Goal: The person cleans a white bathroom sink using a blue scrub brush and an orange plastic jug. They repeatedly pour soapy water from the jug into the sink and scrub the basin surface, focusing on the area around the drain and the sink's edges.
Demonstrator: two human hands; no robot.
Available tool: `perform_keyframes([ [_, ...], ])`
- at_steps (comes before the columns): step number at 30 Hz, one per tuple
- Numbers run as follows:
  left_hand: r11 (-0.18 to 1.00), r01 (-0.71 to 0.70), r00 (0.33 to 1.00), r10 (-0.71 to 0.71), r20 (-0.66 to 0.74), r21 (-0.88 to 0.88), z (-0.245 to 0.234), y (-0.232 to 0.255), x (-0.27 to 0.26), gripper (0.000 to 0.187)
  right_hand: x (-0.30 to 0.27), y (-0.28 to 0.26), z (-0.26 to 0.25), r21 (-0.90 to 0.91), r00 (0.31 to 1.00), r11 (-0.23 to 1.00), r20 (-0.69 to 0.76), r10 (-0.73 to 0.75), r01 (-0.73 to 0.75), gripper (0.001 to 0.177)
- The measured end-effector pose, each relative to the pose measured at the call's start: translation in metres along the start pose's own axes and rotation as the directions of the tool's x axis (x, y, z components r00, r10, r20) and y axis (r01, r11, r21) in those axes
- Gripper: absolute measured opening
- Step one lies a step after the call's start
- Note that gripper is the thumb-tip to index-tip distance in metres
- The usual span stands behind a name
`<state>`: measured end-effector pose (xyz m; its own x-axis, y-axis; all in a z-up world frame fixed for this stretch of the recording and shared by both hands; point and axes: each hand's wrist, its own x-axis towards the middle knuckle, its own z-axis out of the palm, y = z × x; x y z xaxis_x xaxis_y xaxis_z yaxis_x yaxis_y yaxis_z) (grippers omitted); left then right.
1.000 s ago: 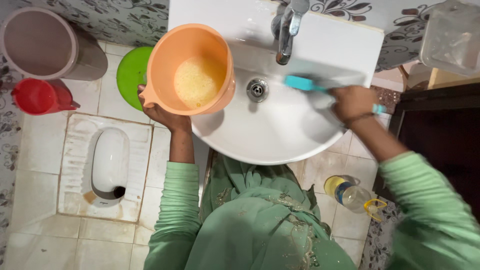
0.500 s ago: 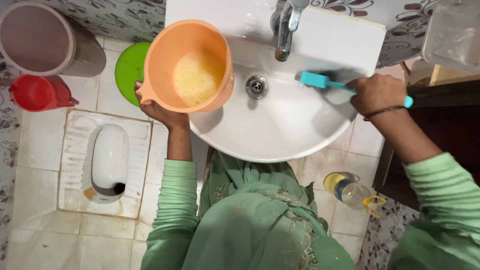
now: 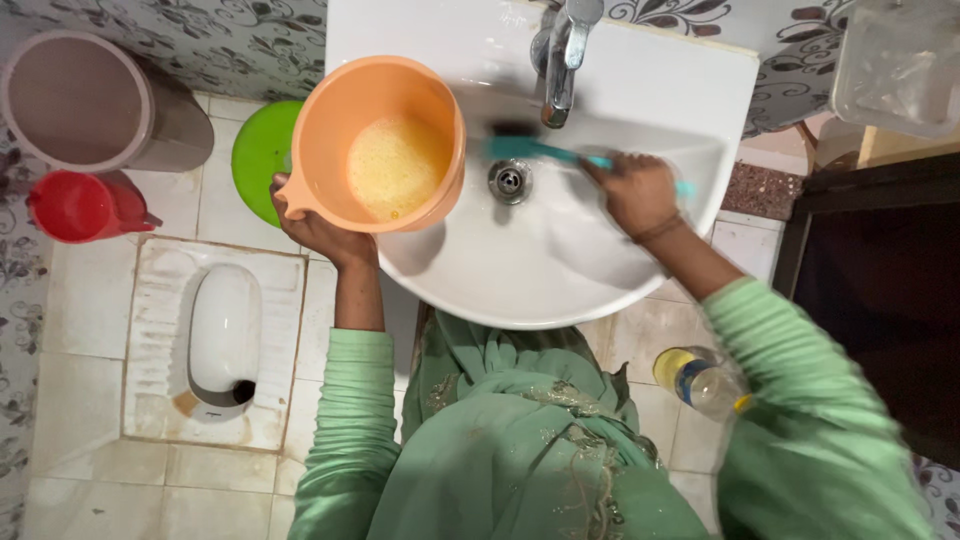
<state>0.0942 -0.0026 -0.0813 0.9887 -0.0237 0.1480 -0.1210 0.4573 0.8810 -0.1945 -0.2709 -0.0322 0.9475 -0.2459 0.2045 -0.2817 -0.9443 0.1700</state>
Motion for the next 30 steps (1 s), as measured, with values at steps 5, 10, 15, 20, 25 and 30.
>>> perform_keyframes([
  [5,0.995,0.095,0.994,-0.094,-0.058,0.013,0.010,0.011,0.002,0.034,-0.047,0.051,-0.051,-0.136,0.959,0.989,0.268,0.091,-0.056,0.045],
  [10,0.995,0.065,0.998,-0.066,-0.022,-0.073,0.010,0.011,0.000,0.028,0.024,-0.011,0.024,0.176,0.992,0.984,-0.129,0.016,0.007,0.040],
  [15,0.990,0.129,0.987,-0.133,-0.090,-0.053,0.004,0.008,0.001,0.034,0.031,-0.049,0.055,0.276,0.985,0.947,0.000,0.170,-0.164,0.043],
  [20,0.987,0.134,0.988,-0.140,-0.067,-0.090,0.004,0.003,0.001,0.032,-0.038,0.072,0.001,-0.118,0.884,0.973,0.406,0.231,-0.200,0.033],
  [25,0.988,0.037,0.997,-0.047,-0.061,-0.151,-0.003,-0.011,0.004,0.021,-0.035,0.056,0.005,-0.119,0.811,0.942,0.482,0.332,-0.315,0.032],
  [30,0.985,0.112,0.989,-0.123,-0.081,-0.128,0.000,-0.008,-0.001,0.022,0.059,-0.116,0.074,0.374,0.895,0.840,0.365,0.256,-0.393,0.035],
])
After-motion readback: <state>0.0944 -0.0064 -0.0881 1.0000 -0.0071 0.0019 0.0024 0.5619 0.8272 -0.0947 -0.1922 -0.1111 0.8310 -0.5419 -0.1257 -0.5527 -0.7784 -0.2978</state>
